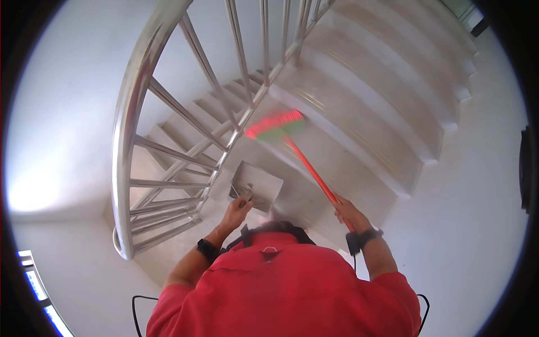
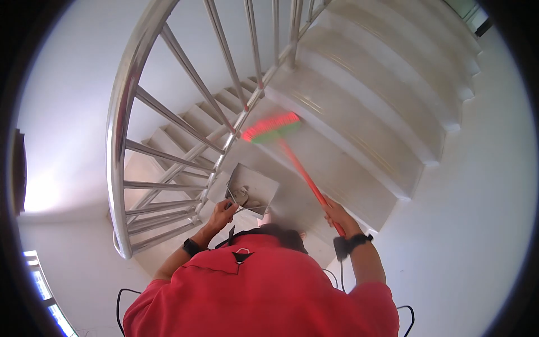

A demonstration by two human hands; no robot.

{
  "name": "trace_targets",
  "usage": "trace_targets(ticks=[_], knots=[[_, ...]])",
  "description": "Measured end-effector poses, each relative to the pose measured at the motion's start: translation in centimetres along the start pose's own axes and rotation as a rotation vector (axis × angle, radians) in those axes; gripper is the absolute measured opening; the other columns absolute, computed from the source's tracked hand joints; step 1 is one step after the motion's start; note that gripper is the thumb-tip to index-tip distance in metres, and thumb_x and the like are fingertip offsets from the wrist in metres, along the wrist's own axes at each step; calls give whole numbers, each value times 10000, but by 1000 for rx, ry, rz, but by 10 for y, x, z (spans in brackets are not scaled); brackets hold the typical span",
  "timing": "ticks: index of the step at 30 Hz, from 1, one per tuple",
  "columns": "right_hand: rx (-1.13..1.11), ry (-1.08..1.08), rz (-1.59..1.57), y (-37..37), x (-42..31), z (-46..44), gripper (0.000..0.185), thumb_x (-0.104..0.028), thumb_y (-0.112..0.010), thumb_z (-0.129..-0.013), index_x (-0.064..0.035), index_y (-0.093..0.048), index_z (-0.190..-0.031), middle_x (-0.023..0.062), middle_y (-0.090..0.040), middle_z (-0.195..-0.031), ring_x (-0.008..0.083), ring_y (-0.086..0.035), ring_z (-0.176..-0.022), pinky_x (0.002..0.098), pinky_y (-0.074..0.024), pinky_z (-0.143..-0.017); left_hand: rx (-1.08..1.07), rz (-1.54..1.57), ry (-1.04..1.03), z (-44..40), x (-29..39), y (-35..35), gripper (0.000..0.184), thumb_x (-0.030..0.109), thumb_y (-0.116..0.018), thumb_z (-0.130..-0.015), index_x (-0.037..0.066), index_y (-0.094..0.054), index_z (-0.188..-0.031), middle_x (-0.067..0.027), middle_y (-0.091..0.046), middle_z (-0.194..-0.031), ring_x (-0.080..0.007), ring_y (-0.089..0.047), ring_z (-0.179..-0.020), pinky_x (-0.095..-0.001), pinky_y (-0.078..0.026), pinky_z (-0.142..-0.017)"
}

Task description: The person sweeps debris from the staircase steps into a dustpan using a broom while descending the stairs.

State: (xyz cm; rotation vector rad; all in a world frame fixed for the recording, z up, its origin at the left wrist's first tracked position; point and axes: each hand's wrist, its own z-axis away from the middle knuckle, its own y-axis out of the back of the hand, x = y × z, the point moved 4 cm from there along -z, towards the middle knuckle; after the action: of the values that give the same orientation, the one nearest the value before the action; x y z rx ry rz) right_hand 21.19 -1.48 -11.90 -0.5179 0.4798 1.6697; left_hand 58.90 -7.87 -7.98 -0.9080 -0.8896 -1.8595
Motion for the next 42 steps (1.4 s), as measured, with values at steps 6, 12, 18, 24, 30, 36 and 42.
trace_targets(ticks=[6, 12, 18, 24, 30, 36, 42], knots=[[209, -216, 19, 10, 66, 116, 477, -240, -457, -854, -230, -293, -1303, 14, -440, -567, 78, -383, -384, 230, -372, -358, -5, 52, -84, -36, -26, -17, 287, 277, -544, -784, 24, -485, -661, 3, -401, -477, -75, -403, -399, -234, -301, -357], [377, -405, -111, 21, 152, 205, 388, -236, -429, -864, -251, -376, -1248, -10, -407, -515, 76, -373, -369, 231, -346, -332, -17, -2, -40, -62, -46, -30, 324, 279, -537, -759, -30, -487, -678, -127, -416, -519, -172, -405, -490, -344, -337, -474], [516, -62, 249, 5, 157, 240, 194, -231, -429, -860, -147, -497, -1022, -20, -390, -479, 88, -379, -353, 248, -333, -309, -18, -32, -31, -75, -59, -41, 346, 301, -528, -755, -34, -482, -684, -154, -429, -533, -213, -449, -505, -370, -362, -494], [552, 176, 684, -14, 108, 200, 335, -250, -402, -862, -139, -400, -1179, 191, -563, -639, 367, -572, -633, 438, -459, -577, -67, 17, -17, -76, -74, -46, 344, 301, -527, -761, -23, -464, -662, -122, -426, -513, -188, -468, -455, -342, -370, -417], [359, 110, 936, -18, 21, 95, 465, -306, -391, -860, -240, -233, -1291, 258, -553, -675, 449, -529, -651, 522, -419, -583, -112, -5, -8, -75, -74, -53, 329, 287, -535, -761, -16, -469, -651, -106, -415, -492, -161, -471, -450, -338, -375, -411], [270, 365, 936, -35, -2, -11, 454, -309, -346, -879, -286, -198, -1308, 273, -557, -789, 434, -537, -720, 490, -425, -662, -77, -40, -26, -88, -81, -62, 308, 269, -538, -755, -20, -485, -664, -126, -448, -508, -192, -480, -443, -339, -376, -423], [253, -96, 841, -24, 65, 71, 450, -266, -351, -871, -272, -208, -1298, 270, -559, -810, 442, -533, -757, 497, -423, -657, -72, -27, -171, -84, -75, -61, 276, 228, -542, -746, -33, -485, -679, -187, -455, -548, -320, -476, -497, -379, -375, -473]])
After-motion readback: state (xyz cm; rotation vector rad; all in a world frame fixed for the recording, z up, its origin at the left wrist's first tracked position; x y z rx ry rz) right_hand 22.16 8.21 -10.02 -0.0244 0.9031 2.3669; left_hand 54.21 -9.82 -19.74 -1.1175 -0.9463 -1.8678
